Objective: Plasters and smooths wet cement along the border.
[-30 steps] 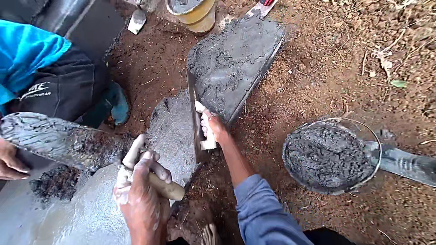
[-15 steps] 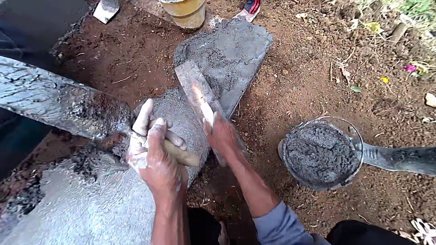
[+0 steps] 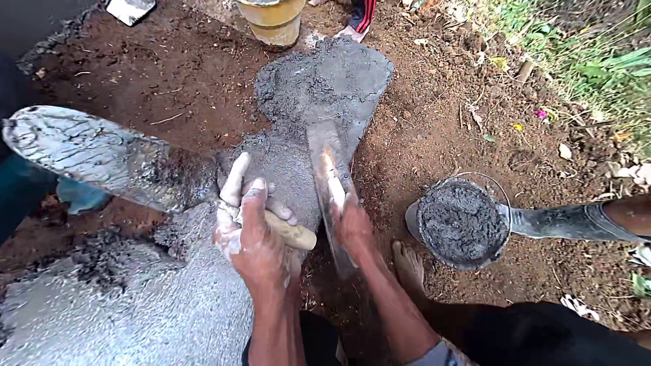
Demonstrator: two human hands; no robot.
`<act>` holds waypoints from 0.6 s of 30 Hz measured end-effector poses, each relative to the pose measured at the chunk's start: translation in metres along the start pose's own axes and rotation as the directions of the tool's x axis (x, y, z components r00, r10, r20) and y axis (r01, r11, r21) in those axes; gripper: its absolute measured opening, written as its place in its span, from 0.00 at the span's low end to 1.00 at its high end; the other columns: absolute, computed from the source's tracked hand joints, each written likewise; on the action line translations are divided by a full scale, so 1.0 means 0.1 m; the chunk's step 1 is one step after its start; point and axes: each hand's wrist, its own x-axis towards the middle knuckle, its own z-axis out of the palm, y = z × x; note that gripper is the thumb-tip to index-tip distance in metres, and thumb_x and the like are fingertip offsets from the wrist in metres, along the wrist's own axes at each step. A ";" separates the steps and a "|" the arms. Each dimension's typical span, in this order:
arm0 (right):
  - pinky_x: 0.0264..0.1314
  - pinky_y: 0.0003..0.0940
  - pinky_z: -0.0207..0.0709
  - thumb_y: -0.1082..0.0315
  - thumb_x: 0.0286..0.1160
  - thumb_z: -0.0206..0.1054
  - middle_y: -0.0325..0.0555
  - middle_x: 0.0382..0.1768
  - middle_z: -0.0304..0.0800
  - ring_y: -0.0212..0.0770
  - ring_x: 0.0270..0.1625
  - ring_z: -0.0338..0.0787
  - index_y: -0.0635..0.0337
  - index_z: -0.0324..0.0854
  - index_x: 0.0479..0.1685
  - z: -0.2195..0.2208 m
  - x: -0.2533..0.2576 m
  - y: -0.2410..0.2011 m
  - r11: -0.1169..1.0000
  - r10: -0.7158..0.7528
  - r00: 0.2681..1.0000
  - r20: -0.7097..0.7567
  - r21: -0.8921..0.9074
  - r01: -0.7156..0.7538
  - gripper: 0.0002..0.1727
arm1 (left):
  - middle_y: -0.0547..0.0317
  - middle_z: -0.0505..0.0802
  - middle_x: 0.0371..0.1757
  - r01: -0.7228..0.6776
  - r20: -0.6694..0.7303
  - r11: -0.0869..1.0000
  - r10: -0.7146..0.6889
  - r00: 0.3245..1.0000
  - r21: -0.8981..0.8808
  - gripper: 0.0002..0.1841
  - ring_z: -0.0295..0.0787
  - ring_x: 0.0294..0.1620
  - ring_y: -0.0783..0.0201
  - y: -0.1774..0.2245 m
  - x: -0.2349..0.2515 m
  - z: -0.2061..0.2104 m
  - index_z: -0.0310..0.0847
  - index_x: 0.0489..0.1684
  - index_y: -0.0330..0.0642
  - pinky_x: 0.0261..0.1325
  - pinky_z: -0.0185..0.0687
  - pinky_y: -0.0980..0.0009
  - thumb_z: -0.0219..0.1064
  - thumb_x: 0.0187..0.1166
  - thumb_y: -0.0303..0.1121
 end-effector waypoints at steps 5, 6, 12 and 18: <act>0.61 0.59 0.83 0.44 0.93 0.46 0.60 0.52 0.93 0.61 0.58 0.93 0.62 0.69 0.80 0.14 -0.06 -0.03 0.986 -0.100 0.993 0.069 -0.128 0.108 0.33 | 0.62 0.83 0.25 0.019 -0.013 1.000 -0.019 1.000 0.014 0.19 0.77 0.11 0.72 -0.03 0.05 0.02 0.74 0.75 0.36 0.12 0.78 0.79 0.48 0.89 0.24; 0.62 0.59 0.83 0.44 0.93 0.47 0.61 0.54 0.93 0.61 0.60 0.93 0.62 0.70 0.80 0.06 0.03 -0.03 0.985 -0.093 0.993 0.076 -0.138 0.103 0.33 | 0.62 0.83 0.24 0.030 -0.018 1.000 -0.030 0.999 0.009 0.19 0.77 0.10 0.72 -0.04 0.05 0.04 0.74 0.75 0.35 0.11 0.78 0.79 0.48 0.89 0.24; 0.60 0.62 0.82 0.44 0.92 0.52 0.63 0.51 0.92 0.64 0.59 0.92 0.61 0.70 0.79 -0.34 0.61 0.00 0.987 -0.099 0.994 0.037 -0.124 0.103 0.31 | 0.62 0.84 0.25 0.050 -0.031 0.998 -0.049 0.998 0.023 0.19 0.77 0.10 0.73 -0.11 0.10 0.10 0.73 0.73 0.34 0.11 0.78 0.80 0.45 0.90 0.23; 0.63 0.65 0.81 0.44 0.92 0.51 0.67 0.58 0.89 0.66 0.63 0.90 0.63 0.67 0.81 -0.69 1.15 -0.06 0.990 -0.108 0.994 -0.002 -0.092 0.107 0.33 | 0.62 0.84 0.25 0.051 -0.054 0.998 -0.049 0.997 0.037 0.19 0.77 0.09 0.73 -0.16 0.13 0.19 0.73 0.74 0.35 0.10 0.77 0.80 0.44 0.90 0.23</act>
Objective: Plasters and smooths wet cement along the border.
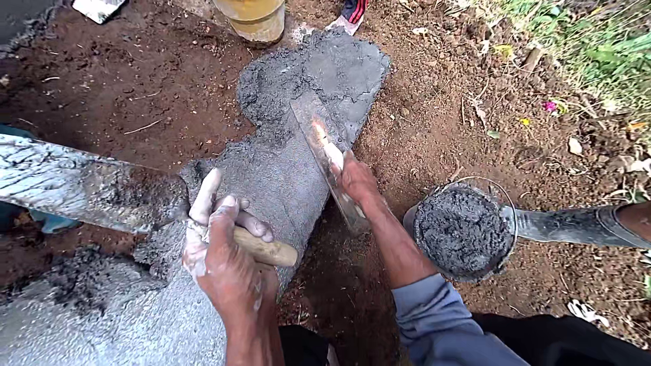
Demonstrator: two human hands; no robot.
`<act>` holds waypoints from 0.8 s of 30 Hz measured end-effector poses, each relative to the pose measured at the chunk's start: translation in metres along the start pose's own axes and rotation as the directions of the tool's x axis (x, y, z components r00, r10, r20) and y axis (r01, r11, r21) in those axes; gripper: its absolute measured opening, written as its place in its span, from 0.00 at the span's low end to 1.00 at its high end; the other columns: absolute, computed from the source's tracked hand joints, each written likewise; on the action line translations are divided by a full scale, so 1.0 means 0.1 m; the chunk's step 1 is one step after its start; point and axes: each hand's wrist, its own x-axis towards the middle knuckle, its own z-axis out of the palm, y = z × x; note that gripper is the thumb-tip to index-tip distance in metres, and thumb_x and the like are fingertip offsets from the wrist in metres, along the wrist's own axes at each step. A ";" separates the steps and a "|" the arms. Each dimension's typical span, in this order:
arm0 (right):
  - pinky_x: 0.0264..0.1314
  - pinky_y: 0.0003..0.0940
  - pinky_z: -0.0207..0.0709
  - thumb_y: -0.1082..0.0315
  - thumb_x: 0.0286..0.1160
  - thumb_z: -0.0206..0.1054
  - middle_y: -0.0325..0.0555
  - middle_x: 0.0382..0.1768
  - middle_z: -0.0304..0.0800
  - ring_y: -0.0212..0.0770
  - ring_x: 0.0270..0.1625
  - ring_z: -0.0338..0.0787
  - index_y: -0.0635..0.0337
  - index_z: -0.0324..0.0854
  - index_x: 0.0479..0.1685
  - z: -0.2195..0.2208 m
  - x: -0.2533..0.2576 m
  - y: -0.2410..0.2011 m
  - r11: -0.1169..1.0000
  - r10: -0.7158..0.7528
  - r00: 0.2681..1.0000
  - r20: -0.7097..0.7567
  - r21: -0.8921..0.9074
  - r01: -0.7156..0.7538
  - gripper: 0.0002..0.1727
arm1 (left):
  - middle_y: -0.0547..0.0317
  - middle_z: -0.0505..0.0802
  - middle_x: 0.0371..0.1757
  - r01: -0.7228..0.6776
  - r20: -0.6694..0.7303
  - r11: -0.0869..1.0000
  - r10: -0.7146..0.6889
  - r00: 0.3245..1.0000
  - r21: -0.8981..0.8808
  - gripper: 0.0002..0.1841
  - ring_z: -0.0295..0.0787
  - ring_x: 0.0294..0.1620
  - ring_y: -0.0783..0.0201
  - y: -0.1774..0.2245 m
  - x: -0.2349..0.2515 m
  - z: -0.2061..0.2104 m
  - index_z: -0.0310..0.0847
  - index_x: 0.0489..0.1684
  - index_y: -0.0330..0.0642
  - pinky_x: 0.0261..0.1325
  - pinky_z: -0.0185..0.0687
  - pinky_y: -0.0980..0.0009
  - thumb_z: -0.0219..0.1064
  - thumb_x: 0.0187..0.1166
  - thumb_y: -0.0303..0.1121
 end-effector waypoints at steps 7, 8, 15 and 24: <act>0.61 0.64 0.82 0.44 0.92 0.51 0.66 0.53 0.91 0.65 0.60 0.92 0.63 0.68 0.80 0.12 -0.22 0.21 1.000 0.012 1.000 -0.001 0.029 -0.011 0.33 | 0.62 0.84 0.23 0.012 0.003 1.000 -0.012 1.000 -0.011 0.17 0.77 0.09 0.73 -0.05 -0.07 0.14 0.74 0.69 0.33 0.10 0.77 0.81 0.45 0.90 0.23; 0.61 0.64 0.82 0.43 0.92 0.51 0.66 0.53 0.91 0.65 0.60 0.92 0.63 0.69 0.79 0.08 -0.11 0.23 1.000 0.010 1.000 -0.019 0.011 -0.010 0.33 | 0.63 0.83 0.21 0.022 0.000 1.000 -0.022 1.000 -0.014 0.16 0.77 0.08 0.73 -0.06 -0.08 0.16 0.74 0.68 0.33 0.10 0.77 0.80 0.45 0.90 0.23; 0.58 0.65 0.83 0.44 0.92 0.52 0.68 0.53 0.90 0.67 0.58 0.92 0.63 0.67 0.81 -0.04 0.04 0.26 0.999 0.005 0.998 -0.058 0.037 -0.003 0.33 | 0.61 0.85 0.25 0.003 0.042 1.000 -0.003 0.999 0.005 0.18 0.77 0.09 0.73 -0.12 -0.10 0.20 0.73 0.71 0.31 0.10 0.77 0.80 0.46 0.89 0.22; 0.65 0.62 0.80 0.49 0.93 0.54 0.68 0.54 0.89 0.64 0.60 0.90 0.67 0.68 0.79 -0.16 -0.33 0.09 0.954 -0.027 0.999 0.041 0.300 0.013 0.30 | 0.59 0.85 0.26 0.011 0.000 1.000 -0.011 1.000 -0.029 0.17 0.77 0.10 0.73 -0.12 -0.04 0.22 0.75 0.70 0.30 0.11 0.78 0.80 0.49 0.88 0.22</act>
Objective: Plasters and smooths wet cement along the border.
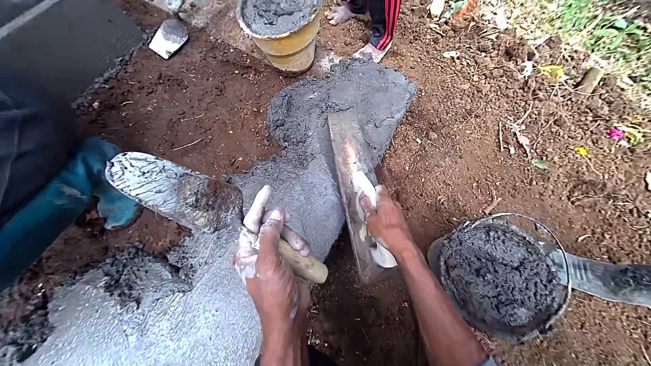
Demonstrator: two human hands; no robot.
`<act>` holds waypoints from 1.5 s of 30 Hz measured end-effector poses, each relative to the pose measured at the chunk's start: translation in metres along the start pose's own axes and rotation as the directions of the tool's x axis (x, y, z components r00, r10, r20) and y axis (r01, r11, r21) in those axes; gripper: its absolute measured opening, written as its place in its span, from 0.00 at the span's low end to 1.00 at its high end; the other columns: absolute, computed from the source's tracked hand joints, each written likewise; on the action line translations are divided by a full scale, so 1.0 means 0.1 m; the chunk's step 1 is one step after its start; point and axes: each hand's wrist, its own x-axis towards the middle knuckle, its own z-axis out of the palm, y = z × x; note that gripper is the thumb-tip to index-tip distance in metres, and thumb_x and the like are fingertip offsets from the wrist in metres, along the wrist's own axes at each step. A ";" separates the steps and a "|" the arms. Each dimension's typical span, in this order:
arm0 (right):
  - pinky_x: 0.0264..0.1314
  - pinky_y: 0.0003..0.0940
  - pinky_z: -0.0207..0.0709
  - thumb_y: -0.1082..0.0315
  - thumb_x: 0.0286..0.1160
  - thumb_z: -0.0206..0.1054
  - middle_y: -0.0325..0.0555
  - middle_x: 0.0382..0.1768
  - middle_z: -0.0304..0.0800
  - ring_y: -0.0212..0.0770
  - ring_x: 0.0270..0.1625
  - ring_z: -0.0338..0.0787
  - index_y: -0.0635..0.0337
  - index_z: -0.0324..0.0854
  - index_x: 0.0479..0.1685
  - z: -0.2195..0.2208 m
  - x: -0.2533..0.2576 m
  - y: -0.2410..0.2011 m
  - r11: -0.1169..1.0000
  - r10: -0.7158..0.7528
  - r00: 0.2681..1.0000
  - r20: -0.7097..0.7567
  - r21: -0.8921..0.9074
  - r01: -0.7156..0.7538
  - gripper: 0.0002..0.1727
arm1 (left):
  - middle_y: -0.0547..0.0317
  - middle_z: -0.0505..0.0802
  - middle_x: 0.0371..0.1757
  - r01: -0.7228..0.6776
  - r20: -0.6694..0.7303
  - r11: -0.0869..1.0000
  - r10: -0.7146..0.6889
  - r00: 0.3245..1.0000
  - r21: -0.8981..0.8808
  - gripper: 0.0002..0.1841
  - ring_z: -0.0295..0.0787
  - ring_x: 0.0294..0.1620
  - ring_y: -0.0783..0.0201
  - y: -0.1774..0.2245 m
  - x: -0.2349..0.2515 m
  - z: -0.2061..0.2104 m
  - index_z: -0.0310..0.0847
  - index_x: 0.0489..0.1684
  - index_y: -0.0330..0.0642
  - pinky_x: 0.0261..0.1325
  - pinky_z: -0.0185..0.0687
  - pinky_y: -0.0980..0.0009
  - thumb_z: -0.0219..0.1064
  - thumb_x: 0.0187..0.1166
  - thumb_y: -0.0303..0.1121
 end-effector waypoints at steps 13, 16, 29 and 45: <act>0.18 0.37 0.80 0.37 0.92 0.46 0.45 0.24 0.76 0.40 0.16 0.78 0.56 0.73 0.65 0.82 0.69 -0.81 0.705 -0.083 0.960 0.267 0.696 -0.132 0.30 | 0.62 0.85 0.27 -0.104 -0.060 0.990 0.110 0.992 0.091 0.18 0.76 0.09 0.73 0.08 0.07 -0.12 0.70 0.73 0.32 0.10 0.77 0.80 0.46 0.89 0.22; 0.18 0.33 0.75 0.37 0.92 0.46 0.43 0.24 0.72 0.37 0.16 0.73 0.55 0.73 0.64 0.54 0.53 -0.58 0.686 -0.050 0.975 0.217 0.717 -0.124 0.29 | 0.63 0.85 0.26 -0.075 -0.060 0.995 0.078 0.995 0.064 0.17 0.77 0.09 0.73 0.09 0.04 -0.10 0.70 0.72 0.32 0.09 0.76 0.80 0.45 0.90 0.22; 0.60 0.64 0.82 0.45 0.92 0.52 0.65 0.52 0.92 0.65 0.59 0.92 0.65 0.69 0.79 -0.11 0.38 0.06 0.974 -0.020 0.978 -0.207 -0.226 -0.028 0.33 | 0.62 0.86 0.28 -0.003 -0.012 1.000 0.003 1.000 0.018 0.17 0.75 0.08 0.74 0.04 -0.05 0.02 0.70 0.72 0.31 0.08 0.74 0.81 0.44 0.90 0.23; 0.68 0.65 0.79 0.45 0.93 0.48 0.70 0.64 0.87 0.66 0.69 0.88 0.69 0.64 0.83 -0.80 1.27 0.22 0.967 0.056 0.976 -0.208 -0.231 -0.105 0.36 | 0.62 0.87 0.30 0.031 -0.018 0.998 -0.030 0.999 0.054 0.19 0.75 0.09 0.74 -0.16 0.08 0.09 0.70 0.75 0.32 0.08 0.73 0.81 0.45 0.90 0.23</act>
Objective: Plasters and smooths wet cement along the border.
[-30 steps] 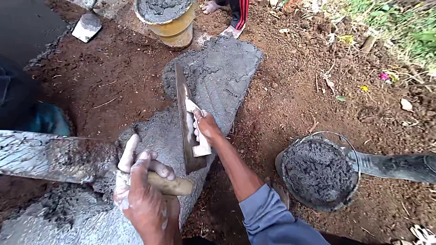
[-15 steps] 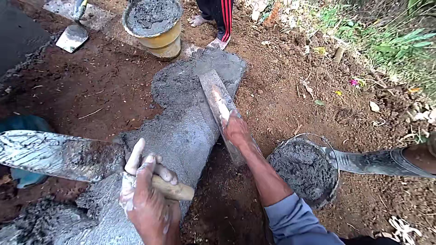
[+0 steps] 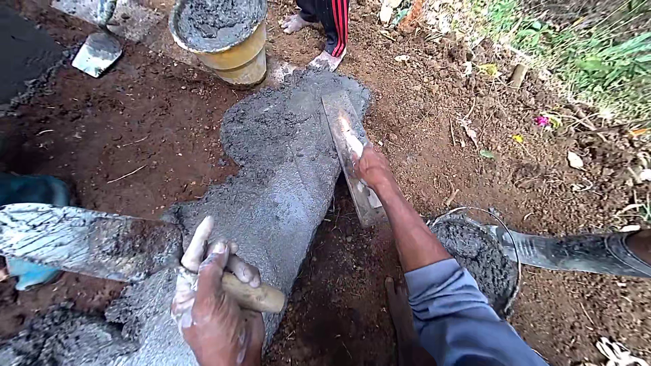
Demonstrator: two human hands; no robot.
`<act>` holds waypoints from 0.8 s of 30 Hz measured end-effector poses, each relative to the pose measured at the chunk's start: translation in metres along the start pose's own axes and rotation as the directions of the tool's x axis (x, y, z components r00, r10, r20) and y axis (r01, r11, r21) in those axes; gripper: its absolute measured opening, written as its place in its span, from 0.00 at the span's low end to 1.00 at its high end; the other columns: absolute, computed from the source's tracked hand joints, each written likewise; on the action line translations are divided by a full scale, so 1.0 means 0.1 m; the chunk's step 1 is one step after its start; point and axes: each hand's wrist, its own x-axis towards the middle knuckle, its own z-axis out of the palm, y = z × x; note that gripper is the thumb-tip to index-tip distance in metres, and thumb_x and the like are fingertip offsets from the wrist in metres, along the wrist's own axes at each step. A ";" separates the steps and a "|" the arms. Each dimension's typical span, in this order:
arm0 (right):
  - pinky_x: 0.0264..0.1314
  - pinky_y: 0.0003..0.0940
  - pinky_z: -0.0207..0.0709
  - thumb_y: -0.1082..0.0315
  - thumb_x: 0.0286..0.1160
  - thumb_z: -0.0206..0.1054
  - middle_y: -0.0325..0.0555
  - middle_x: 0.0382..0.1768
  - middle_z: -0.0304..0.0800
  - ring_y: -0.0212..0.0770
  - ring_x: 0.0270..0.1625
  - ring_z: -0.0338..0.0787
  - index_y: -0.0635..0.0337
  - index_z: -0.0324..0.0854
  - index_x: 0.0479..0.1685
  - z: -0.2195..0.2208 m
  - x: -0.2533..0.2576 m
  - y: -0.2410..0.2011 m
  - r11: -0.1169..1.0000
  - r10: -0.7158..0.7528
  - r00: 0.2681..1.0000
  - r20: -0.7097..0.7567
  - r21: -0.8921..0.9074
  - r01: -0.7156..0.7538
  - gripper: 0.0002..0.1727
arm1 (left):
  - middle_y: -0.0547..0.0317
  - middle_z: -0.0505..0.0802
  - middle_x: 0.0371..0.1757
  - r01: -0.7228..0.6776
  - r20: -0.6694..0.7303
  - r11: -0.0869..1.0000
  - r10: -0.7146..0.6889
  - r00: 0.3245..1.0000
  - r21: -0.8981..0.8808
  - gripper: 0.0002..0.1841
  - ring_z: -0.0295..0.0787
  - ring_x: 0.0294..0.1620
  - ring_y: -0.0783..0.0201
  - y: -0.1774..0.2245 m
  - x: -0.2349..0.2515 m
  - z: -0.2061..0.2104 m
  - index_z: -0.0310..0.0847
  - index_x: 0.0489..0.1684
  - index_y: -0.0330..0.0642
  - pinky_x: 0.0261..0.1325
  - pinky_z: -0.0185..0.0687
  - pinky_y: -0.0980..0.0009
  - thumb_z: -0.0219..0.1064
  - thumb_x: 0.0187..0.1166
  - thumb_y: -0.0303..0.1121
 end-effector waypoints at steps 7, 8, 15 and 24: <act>0.74 0.65 0.75 0.41 0.92 0.46 0.70 0.70 0.83 0.65 0.74 0.84 0.68 0.67 0.81 -0.30 0.87 -0.06 0.998 0.013 0.998 -0.055 0.061 -0.010 0.38 | 0.63 0.87 0.28 -0.025 0.060 0.999 0.023 0.998 0.026 0.20 0.76 0.09 0.74 0.00 -0.10 0.01 0.68 0.76 0.31 0.09 0.75 0.81 0.43 0.89 0.22; 0.73 0.65 0.76 0.41 0.92 0.46 0.70 0.69 0.84 0.65 0.73 0.85 0.68 0.69 0.79 -0.30 0.90 -0.06 0.996 0.004 0.999 -0.053 0.088 0.000 0.37 | 0.62 0.87 0.28 -0.025 0.055 0.999 0.023 0.998 0.026 0.20 0.76 0.08 0.74 0.01 -0.11 0.00 0.68 0.76 0.30 0.09 0.75 0.81 0.43 0.89 0.22; 0.69 0.68 0.78 0.43 0.94 0.47 0.72 0.64 0.85 0.68 0.67 0.88 0.66 0.66 0.82 -0.01 0.15 0.02 0.992 -0.099 0.991 0.089 0.091 0.091 0.35 | 0.62 0.86 0.28 -0.028 0.027 0.999 0.027 0.999 0.038 0.19 0.76 0.09 0.74 0.03 -0.08 0.03 0.69 0.75 0.31 0.09 0.75 0.81 0.46 0.89 0.22; 0.59 0.64 0.82 0.45 0.90 0.55 0.65 0.50 0.91 0.65 0.57 0.92 0.64 0.73 0.74 0.25 -0.96 -0.17 0.975 -0.204 0.968 0.144 -0.057 0.214 0.31 | 0.63 0.86 0.22 -0.014 0.041 1.000 0.014 0.999 -0.011 0.19 0.77 0.08 0.74 0.02 -0.08 0.01 0.71 0.73 0.30 0.09 0.76 0.80 0.45 0.89 0.22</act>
